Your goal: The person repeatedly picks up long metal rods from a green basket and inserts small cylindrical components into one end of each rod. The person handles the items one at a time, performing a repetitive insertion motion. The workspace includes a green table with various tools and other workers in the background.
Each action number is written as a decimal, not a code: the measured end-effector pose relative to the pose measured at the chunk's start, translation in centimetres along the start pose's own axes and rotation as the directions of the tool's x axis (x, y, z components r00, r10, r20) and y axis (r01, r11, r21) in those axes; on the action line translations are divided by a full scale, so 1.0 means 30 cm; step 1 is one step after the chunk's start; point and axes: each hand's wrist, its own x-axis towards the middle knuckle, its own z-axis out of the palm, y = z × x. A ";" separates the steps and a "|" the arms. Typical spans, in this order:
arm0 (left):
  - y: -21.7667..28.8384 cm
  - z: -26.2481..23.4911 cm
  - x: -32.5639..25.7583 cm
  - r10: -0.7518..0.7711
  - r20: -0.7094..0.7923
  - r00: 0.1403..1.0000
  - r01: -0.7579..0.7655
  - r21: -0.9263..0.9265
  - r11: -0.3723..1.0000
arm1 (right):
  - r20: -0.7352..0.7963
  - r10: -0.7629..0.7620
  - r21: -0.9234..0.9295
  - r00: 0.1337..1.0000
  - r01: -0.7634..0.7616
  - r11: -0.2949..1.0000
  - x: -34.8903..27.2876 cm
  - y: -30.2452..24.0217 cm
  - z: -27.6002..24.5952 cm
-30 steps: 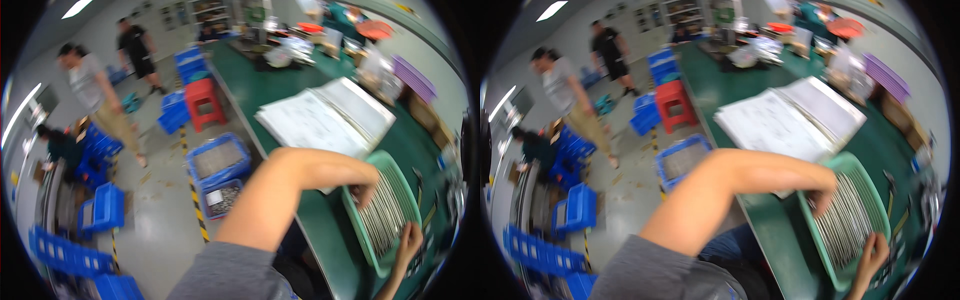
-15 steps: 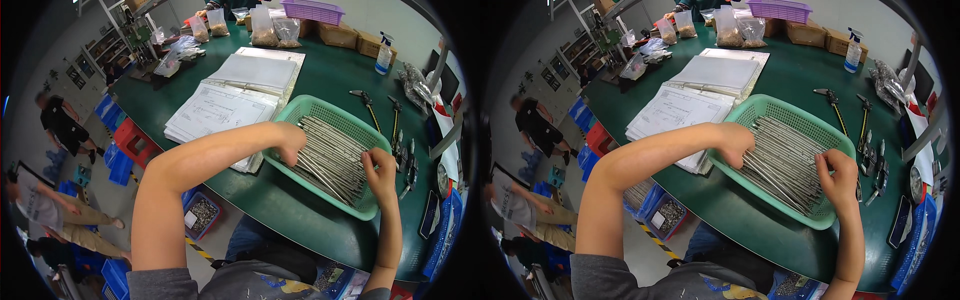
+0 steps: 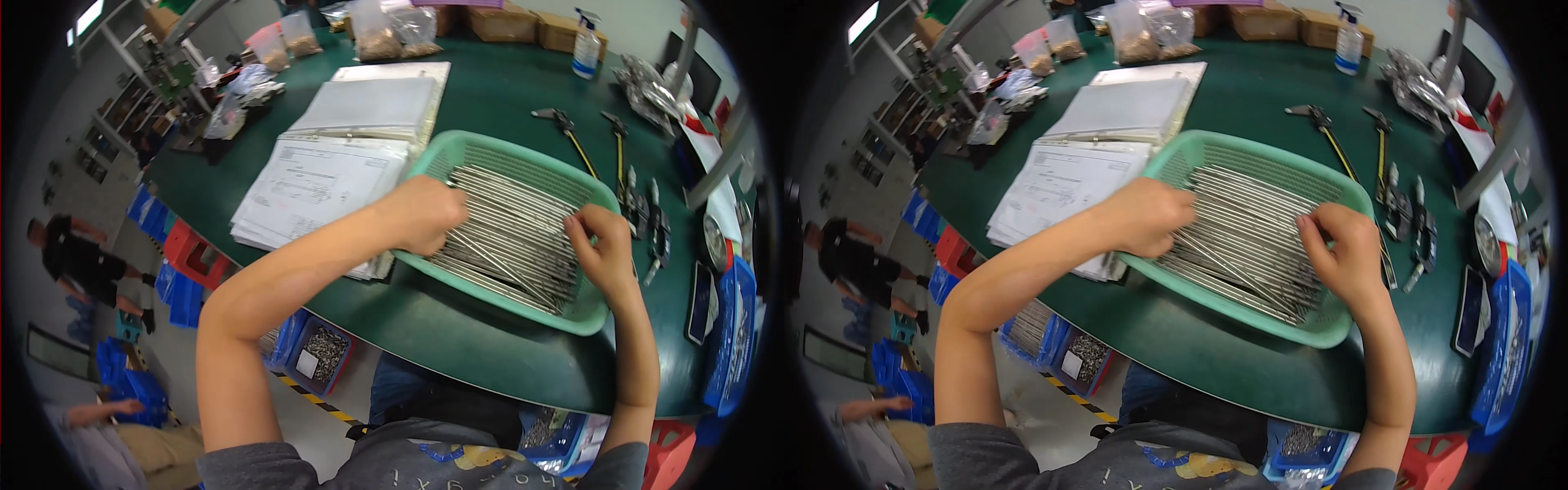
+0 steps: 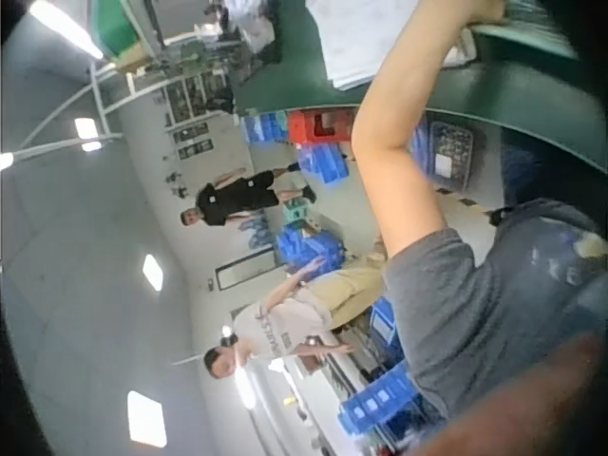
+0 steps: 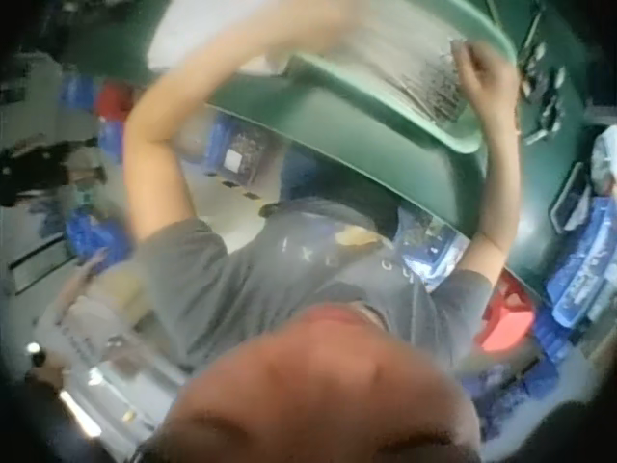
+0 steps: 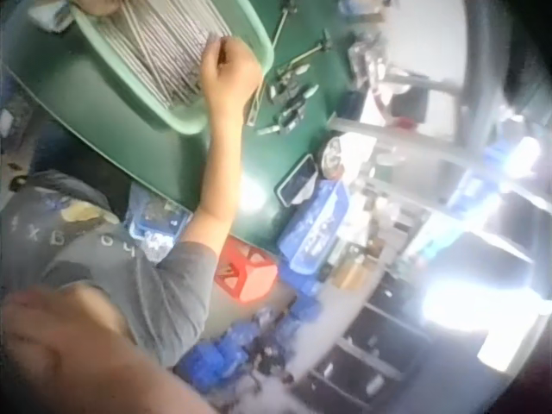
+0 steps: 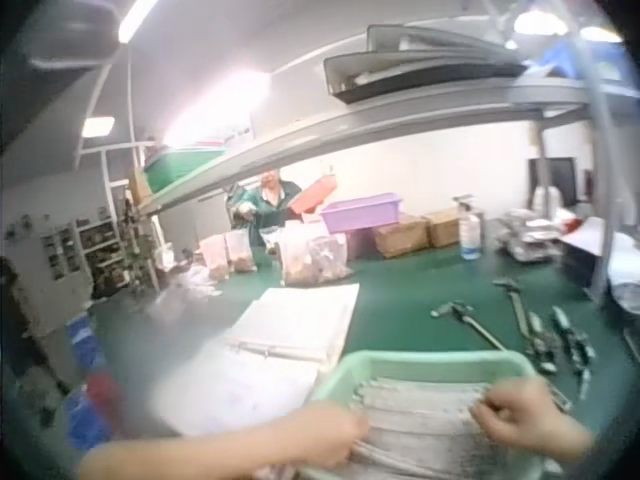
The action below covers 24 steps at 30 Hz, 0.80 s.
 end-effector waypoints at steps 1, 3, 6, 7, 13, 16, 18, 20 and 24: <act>-0.001 -0.005 -0.011 -0.026 0.016 1.000 0.027 -0.053 0.998 | 0.004 0.012 -0.012 1.000 -0.012 1.000 -0.002 -0.002 0.002; -0.011 -0.040 -0.027 -0.094 0.056 0.994 0.100 -0.130 0.986 | 0.000 0.011 -0.019 1.000 -0.011 1.000 0.005 -0.005 0.004; -0.017 -0.079 -0.022 -0.113 0.222 0.968 0.175 -0.282 0.943 | 0.017 0.061 -0.008 0.998 -0.061 0.998 -0.004 0.005 -0.002; -0.024 -0.085 -0.024 -0.117 0.239 0.964 0.200 -0.359 0.912 | 0.018 0.066 -0.005 0.998 -0.066 0.998 -0.004 0.005 -0.003; -0.040 -0.054 -0.038 -0.078 0.356 0.931 0.259 -0.498 0.828 | 0.010 0.058 0.010 0.998 -0.058 0.998 -0.004 -0.002 0.005; -0.030 -0.034 -0.028 -0.123 0.287 0.950 0.232 -0.384 0.894 | 0.016 0.057 -0.014 0.998 -0.057 0.998 -0.004 -0.004 0.002; -0.027 -0.030 -0.020 -0.101 0.318 0.943 0.188 -0.257 0.948 | 0.014 0.061 -0.007 0.998 -0.061 0.998 -0.006 0.002 0.005; -0.029 -0.011 -0.016 -0.087 0.344 0.935 0.162 -0.196 0.967 | 0.016 0.062 -0.005 0.998 -0.062 0.998 -0.007 0.006 0.005; -0.033 0.011 -0.006 -0.079 0.372 0.925 0.145 -0.151 0.978 | 0.025 0.065 -0.001 0.998 -0.065 0.998 -0.005 0.006 0.003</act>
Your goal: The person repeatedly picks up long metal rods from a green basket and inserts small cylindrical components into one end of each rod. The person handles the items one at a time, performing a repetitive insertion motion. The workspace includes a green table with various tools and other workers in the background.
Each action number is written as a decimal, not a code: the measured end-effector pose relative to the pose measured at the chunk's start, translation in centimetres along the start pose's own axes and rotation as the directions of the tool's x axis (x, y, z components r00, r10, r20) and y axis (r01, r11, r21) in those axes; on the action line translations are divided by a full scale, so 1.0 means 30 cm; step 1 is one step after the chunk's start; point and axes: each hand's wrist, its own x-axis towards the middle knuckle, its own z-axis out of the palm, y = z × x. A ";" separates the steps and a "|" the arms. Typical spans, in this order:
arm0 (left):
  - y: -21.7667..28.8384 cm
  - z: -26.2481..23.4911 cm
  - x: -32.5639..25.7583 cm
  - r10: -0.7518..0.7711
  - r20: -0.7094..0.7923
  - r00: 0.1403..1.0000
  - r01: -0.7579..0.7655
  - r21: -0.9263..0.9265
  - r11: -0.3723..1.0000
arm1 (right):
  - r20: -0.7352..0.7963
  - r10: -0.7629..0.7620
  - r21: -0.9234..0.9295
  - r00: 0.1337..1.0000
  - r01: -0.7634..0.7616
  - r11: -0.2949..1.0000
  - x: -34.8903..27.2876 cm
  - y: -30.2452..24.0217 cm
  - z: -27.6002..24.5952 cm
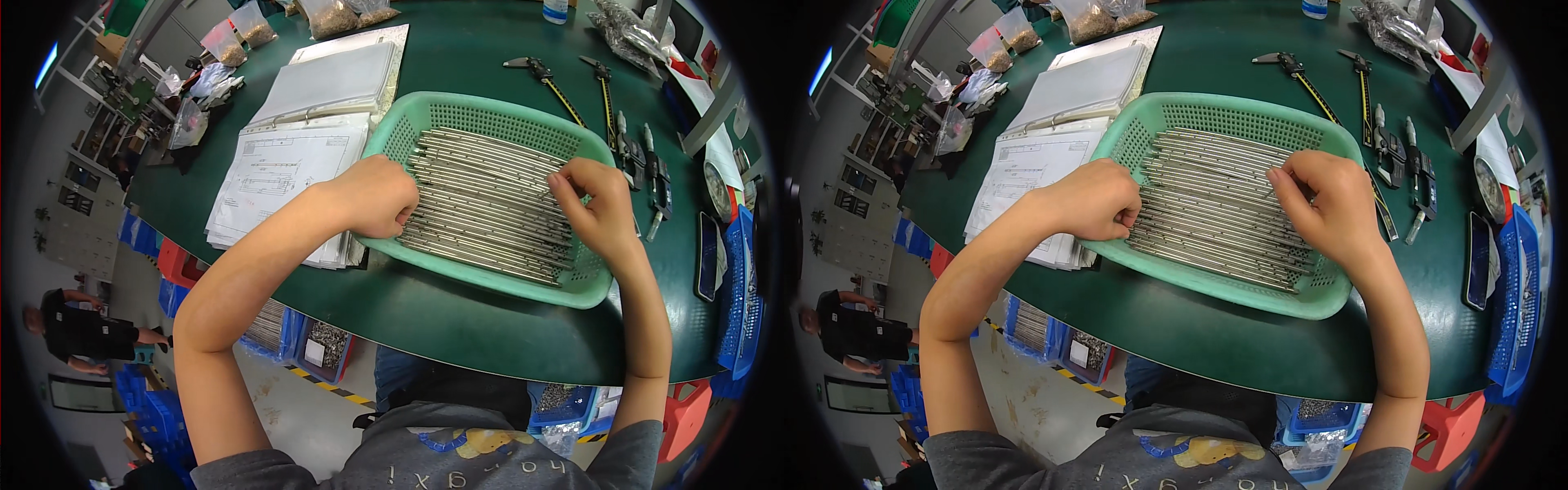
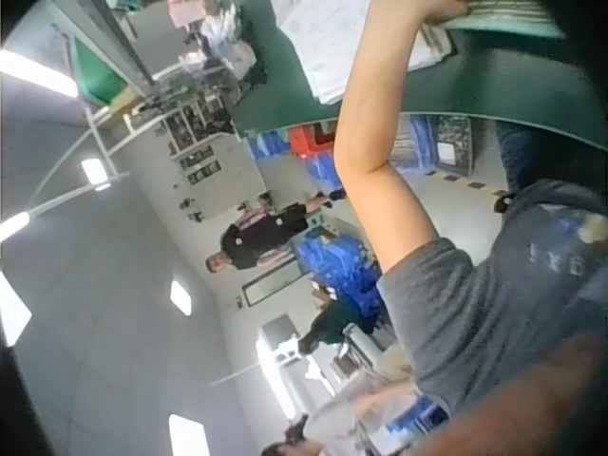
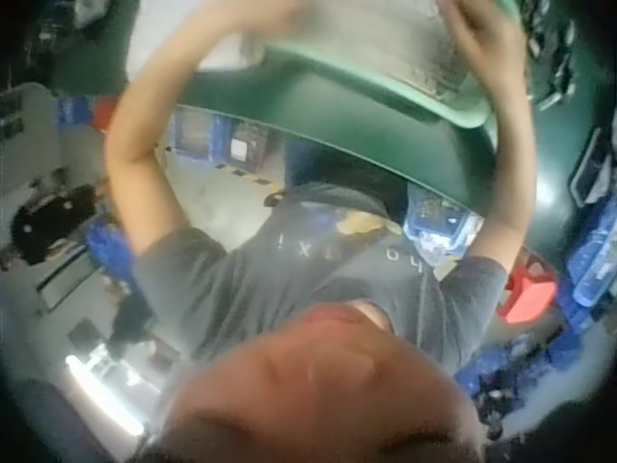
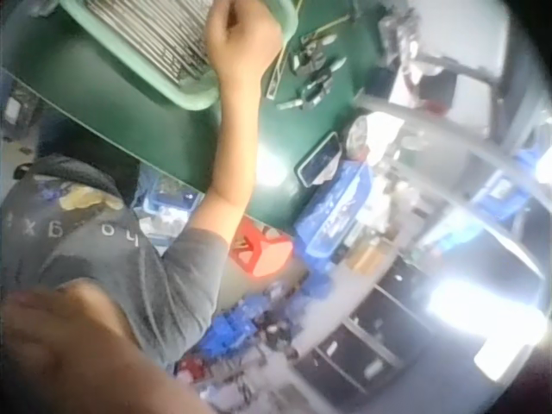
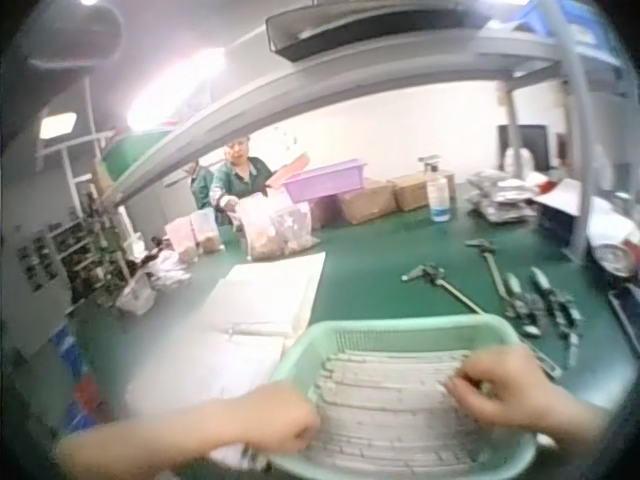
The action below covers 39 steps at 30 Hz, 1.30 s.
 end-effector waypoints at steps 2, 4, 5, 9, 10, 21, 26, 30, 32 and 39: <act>0.006 0.008 0.003 0.005 -0.010 1.000 -0.005 0.031 1.000 | 0.001 -0.003 0.008 1.000 0.003 1.000 0.000 0.001 0.002; 0.005 0.015 0.008 0.020 -0.025 0.999 -0.018 0.082 0.997 | 0.002 -0.012 0.017 1.000 0.012 1.000 0.000 0.004 0.004; 0.003 0.020 0.011 0.031 -0.035 0.999 -0.027 0.118 0.993 | 0.003 -0.013 0.025 1.000 0.013 1.000 0.001 0.003 0.004; -0.004 -0.006 0.010 0.033 0.002 0.999 -0.033 0.074 0.997 | 0.008 -0.014 0.036 1.000 0.014 0.999 0.003 0.006 0.003; -0.001 -0.023 0.005 0.007 -0.003 1.000 -0.007 0.001 1.000 | 0.009 -0.013 0.033 1.000 0.012 0.999 0.003 0.008 0.003; 0.057 -0.008 0.022 -0.285 -0.172 0.943 -0.162 -0.985 0.057 | -0.069 0.085 0.127 0.994 -0.076 0.989 0.003 0.013 -0.007; 0.107 0.011 0.116 -0.377 -0.163 0.912 -0.278 -0.921 -0.274 | -0.178 0.167 0.238 0.970 -0.123 0.964 0.010 0.033 0.005; 0.122 -0.015 0.177 -0.393 -0.245 0.886 -0.365 -0.891 -0.268 | -0.319 0.117 0.139 0.940 -0.075 0.987 -0.034 0.024 -0.059; 0.112 -0.065 0.202 -0.392 -0.373 0.841 -0.460 -0.874 -0.155 | -0.360 0.062 0.039 0.931 -0.051 0.998 -0.084 0.004 -0.124; 0.246 -0.170 0.330 -0.346 -0.332 0.878 -0.430 -0.864 -0.262 | -0.312 0.094 -0.146 0.945 -0.146 0.978 -0.320 -0.090 -0.319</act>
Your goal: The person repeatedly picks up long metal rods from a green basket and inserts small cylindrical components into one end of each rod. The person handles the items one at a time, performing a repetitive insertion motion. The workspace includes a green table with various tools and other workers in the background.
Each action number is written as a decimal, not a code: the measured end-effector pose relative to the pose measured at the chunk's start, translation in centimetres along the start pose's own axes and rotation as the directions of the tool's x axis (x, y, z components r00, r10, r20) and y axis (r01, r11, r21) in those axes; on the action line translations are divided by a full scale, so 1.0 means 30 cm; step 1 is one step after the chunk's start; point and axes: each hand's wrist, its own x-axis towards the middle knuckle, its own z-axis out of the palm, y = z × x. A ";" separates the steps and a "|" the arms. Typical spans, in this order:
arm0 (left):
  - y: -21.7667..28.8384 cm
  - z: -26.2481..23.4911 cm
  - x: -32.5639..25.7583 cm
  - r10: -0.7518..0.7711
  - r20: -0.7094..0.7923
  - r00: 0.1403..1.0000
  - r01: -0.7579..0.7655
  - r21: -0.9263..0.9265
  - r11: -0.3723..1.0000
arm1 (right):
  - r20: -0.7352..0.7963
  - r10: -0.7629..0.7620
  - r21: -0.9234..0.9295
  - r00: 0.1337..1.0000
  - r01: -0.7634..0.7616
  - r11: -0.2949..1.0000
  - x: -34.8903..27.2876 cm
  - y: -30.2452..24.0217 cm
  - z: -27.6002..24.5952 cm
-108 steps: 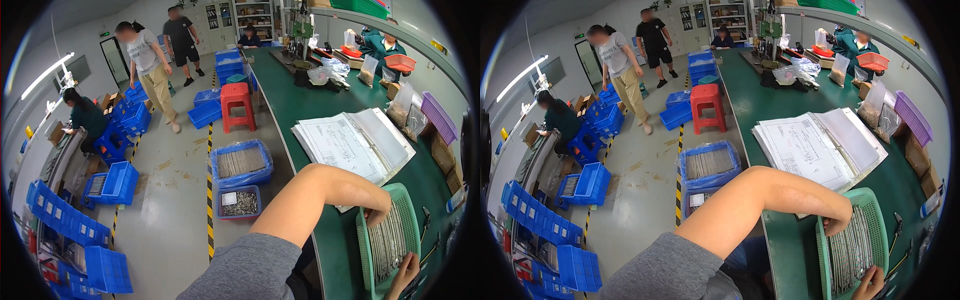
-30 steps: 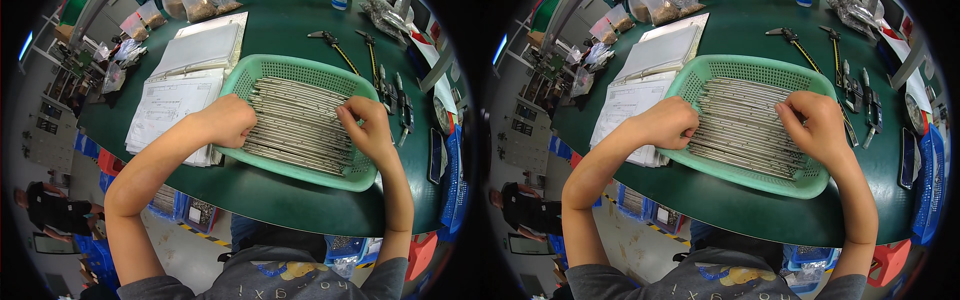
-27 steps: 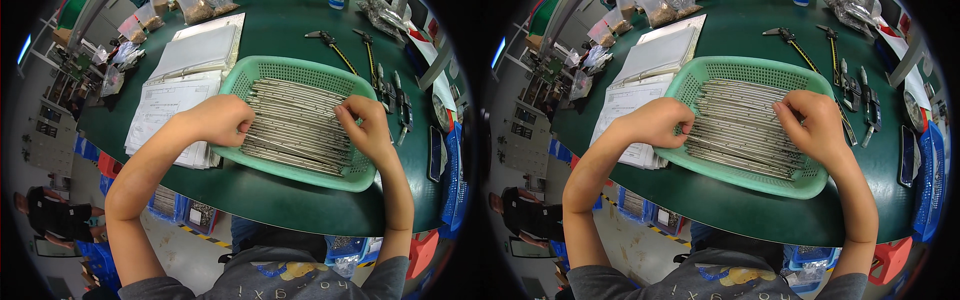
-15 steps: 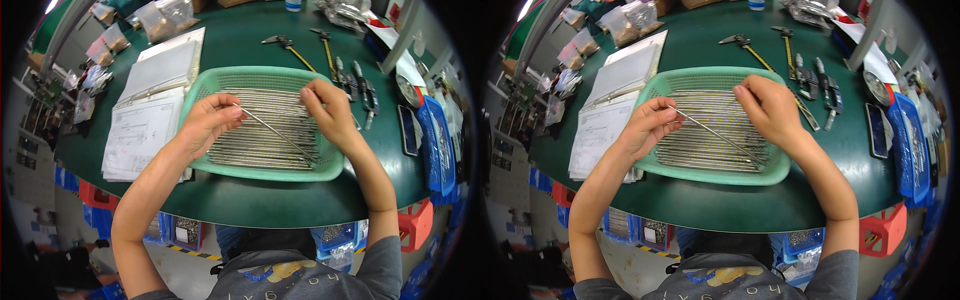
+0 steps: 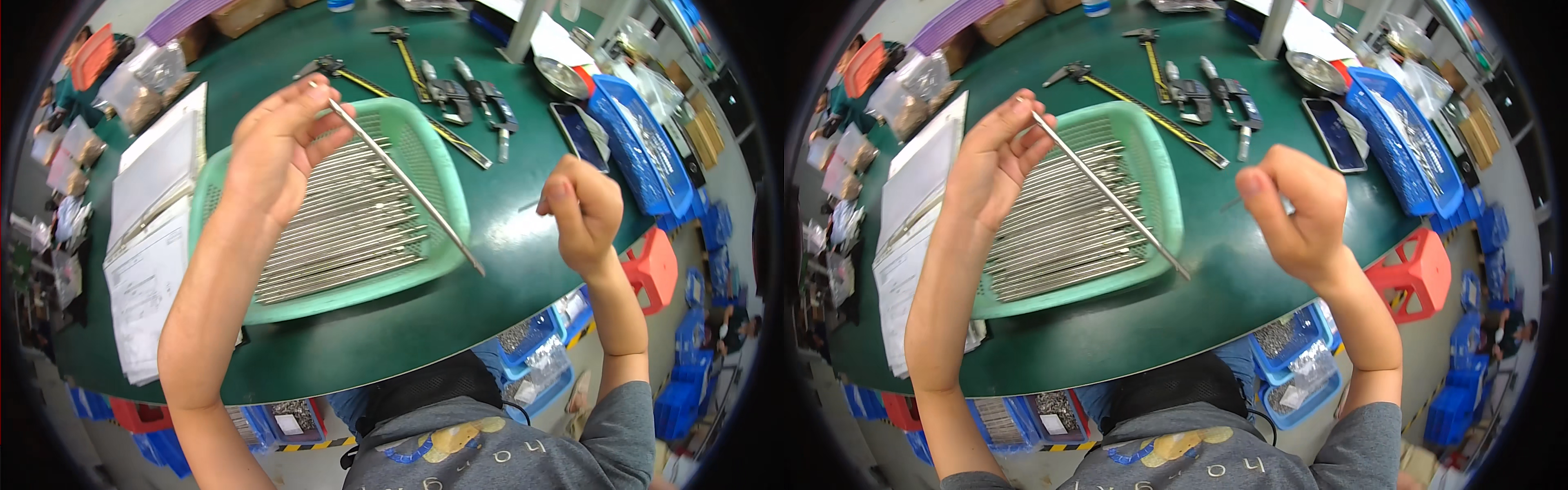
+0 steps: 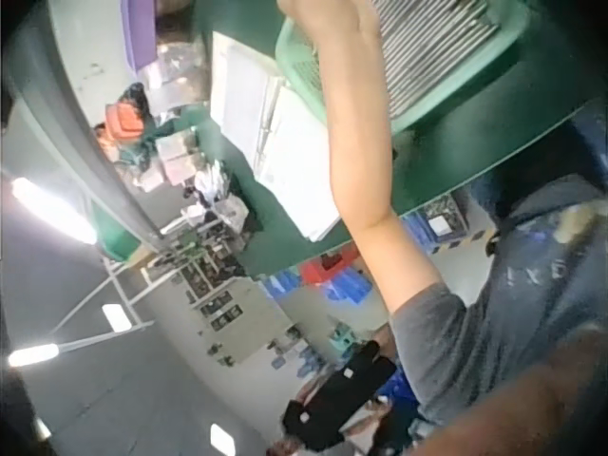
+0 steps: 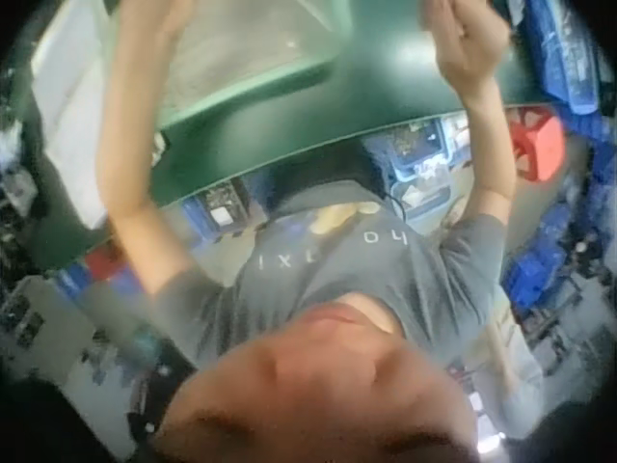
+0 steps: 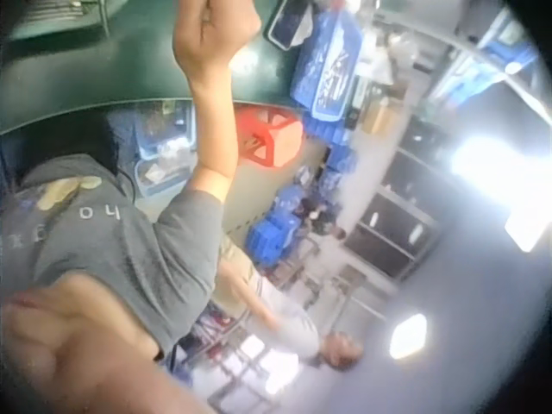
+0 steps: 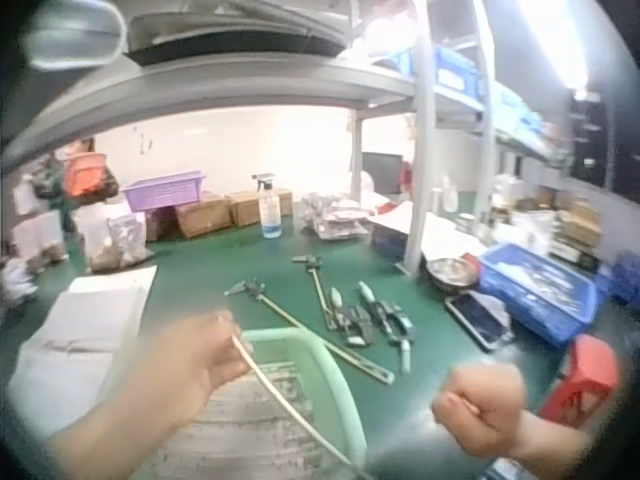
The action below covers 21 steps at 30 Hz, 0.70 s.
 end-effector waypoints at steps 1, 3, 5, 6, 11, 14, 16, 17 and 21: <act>-0.037 0.020 0.003 -0.072 0.015 0.997 0.071 0.006 0.997 | 0.026 -0.039 -0.022 0.999 0.040 0.999 -0.022 -0.012 -0.009; -0.109 0.043 0.007 -0.195 0.035 0.980 0.195 0.019 0.981 | 0.089 -0.086 -0.017 0.992 0.088 0.996 -0.072 -0.027 -0.004; -0.155 0.040 0.011 -0.227 0.031 0.973 0.227 0.009 0.974 | 0.153 -0.108 -0.038 0.982 0.115 0.993 -0.115 -0.039 0.001; -0.174 0.037 0.011 -0.242 0.029 0.970 0.242 0.004 0.970 | 0.172 -0.112 -0.052 0.979 0.123 0.991 -0.129 -0.045 0.005; -0.197 0.009 0.002 -0.291 -0.031 0.956 0.292 0.041 0.956 | 0.169 -0.125 -0.090 0.978 0.141 0.986 -0.153 -0.056 0.034; -0.197 0.010 0.001 -0.282 -0.034 0.959 0.284 0.039 0.958 | 0.178 -0.135 -0.109 0.975 0.156 0.982 -0.157 -0.057 0.034; -0.193 0.013 0.001 -0.275 -0.036 0.961 0.276 0.038 0.960 | 0.183 -0.135 -0.126 0.974 0.159 0.979 -0.158 -0.054 0.029; -0.190 0.015 0.000 -0.275 -0.046 0.960 0.277 0.047 0.960 | 0.179 -0.134 -0.133 0.975 0.159 0.978 -0.158 -0.050 0.030; -0.197 0.019 0.005 -0.269 -0.037 0.962 0.271 0.050 0.961 | 0.171 -0.132 -0.121 0.976 0.154 0.981 -0.160 -0.045 0.038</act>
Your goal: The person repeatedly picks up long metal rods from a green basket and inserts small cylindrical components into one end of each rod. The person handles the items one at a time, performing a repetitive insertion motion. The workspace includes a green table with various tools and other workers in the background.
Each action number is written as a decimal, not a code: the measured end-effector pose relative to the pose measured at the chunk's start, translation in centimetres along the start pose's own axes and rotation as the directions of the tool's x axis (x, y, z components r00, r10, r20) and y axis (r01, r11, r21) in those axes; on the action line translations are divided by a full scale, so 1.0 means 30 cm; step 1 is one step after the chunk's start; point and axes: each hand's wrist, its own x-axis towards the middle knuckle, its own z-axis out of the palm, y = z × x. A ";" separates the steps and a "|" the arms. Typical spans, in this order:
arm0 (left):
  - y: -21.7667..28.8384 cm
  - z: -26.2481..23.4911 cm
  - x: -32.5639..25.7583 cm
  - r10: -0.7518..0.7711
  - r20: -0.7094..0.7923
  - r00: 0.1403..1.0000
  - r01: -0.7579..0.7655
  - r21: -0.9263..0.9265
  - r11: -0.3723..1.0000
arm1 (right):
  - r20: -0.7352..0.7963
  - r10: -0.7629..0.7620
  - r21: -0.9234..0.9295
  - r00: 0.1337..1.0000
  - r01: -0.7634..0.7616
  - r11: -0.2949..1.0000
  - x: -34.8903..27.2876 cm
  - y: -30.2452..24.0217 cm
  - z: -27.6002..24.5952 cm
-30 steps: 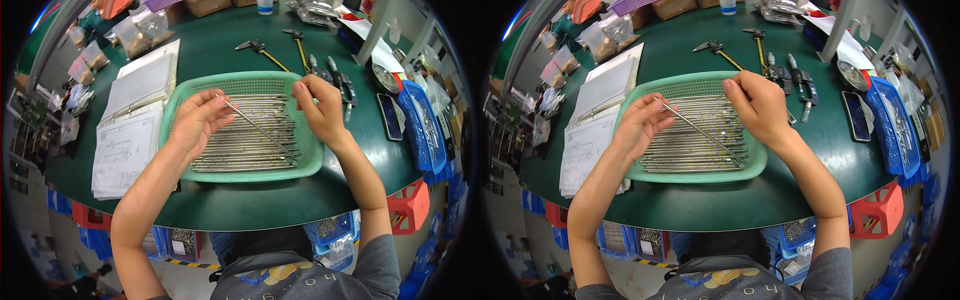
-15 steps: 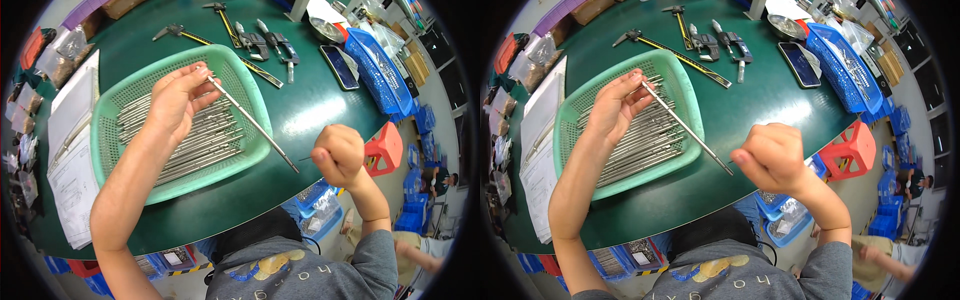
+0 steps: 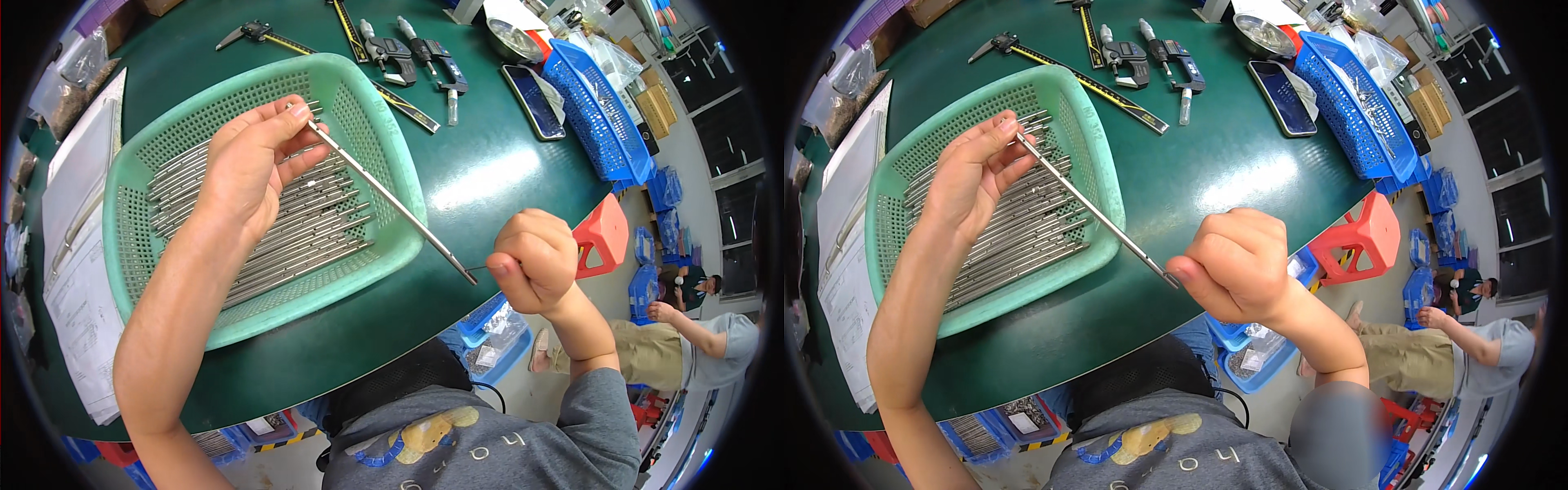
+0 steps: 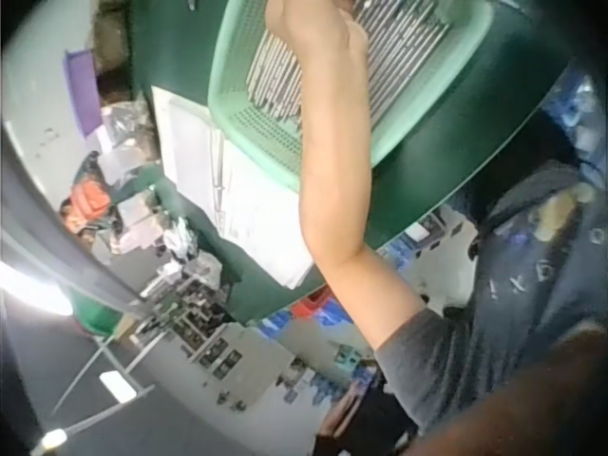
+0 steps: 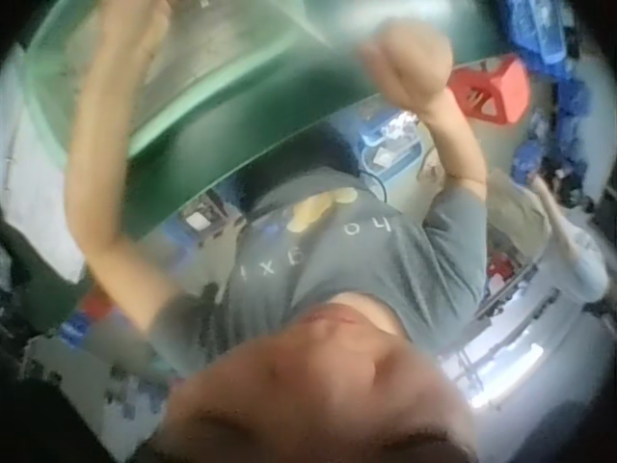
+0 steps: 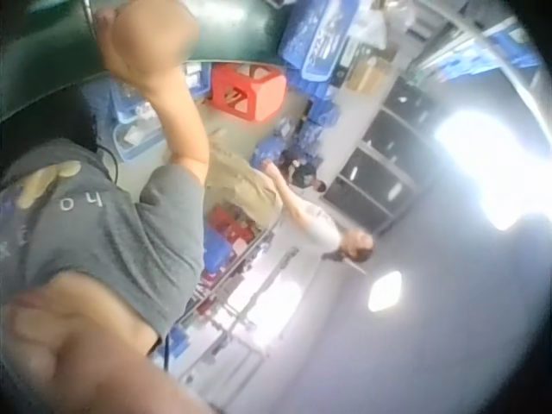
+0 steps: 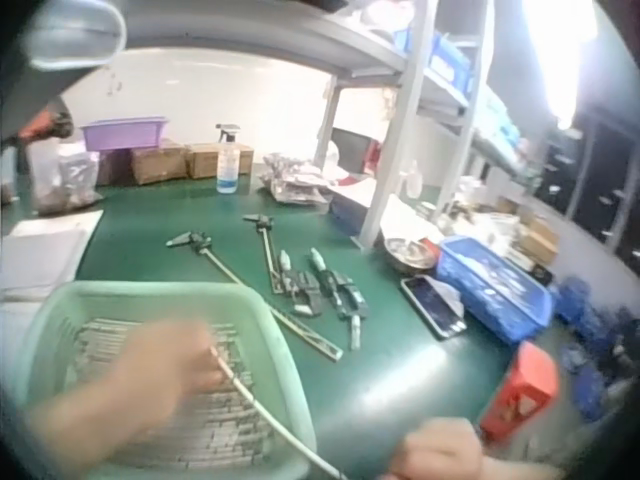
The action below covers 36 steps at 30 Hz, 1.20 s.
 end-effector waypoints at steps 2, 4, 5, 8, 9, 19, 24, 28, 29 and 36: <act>-0.004 0.001 0.004 -0.002 0.009 1.000 0.002 0.001 1.000 | 0.011 -0.010 -0.001 1.000 0.010 1.000 -0.002 0.002 0.002; -0.008 0.002 0.006 -0.001 0.009 1.000 0.001 0.003 1.000 | 0.025 -0.018 -0.004 1.000 0.018 1.000 -0.001 0.003 0.002; -0.010 0.001 0.007 0.002 0.013 1.000 -0.002 0.002 1.000 | 0.033 -0.022 -0.005 0.999 0.023 1.000 0.001 0.001 0.000; -0.014 0.000 0.008 0.008 0.019 1.000 -0.009 0.010 1.000 | 0.040 -0.052 -0.018 0.998 0.052 0.998 -0.003 -0.002 -0.003; -0.016 0.005 0.008 0.007 0.016 1.000 -0.007 0.021 1.000 | 0.040 -0.063 -0.025 0.997 0.064 0.998 -0.006 -0.002 -0.005; -0.019 0.009 0.015 -0.018 -0.018 1.000 0.019 0.060 0.998 | 0.124 -0.207 -0.210 0.970 0.229 0.950 0.015 -0.030 -0.004; -0.030 0.002 0.016 -0.072 0.045 0.996 0.072 -0.008 0.997 | 0.145 -0.197 -0.234 0.970 0.227 0.945 0.002 -0.006 0.022; -0.028 0.004 0.015 -0.065 0.092 0.994 0.070 -0.057 0.996 | -0.013 -0.017 -0.209 1.000 0.014 0.978 -0.020 -0.010 0.001; -0.026 0.000 0.015 -0.046 0.102 0.994 0.053 -0.071 0.996 | 0.048 0.076 -0.102 0.996 -0.071 0.992 -0.031 -0.014 -0.003; -0.030 -0.005 0.020 -0.029 0.094 0.995 0.037 -0.090 0.995 | 0.443 0.317 0.453 0.838 -0.515 0.728 -0.102 -0.073 0.016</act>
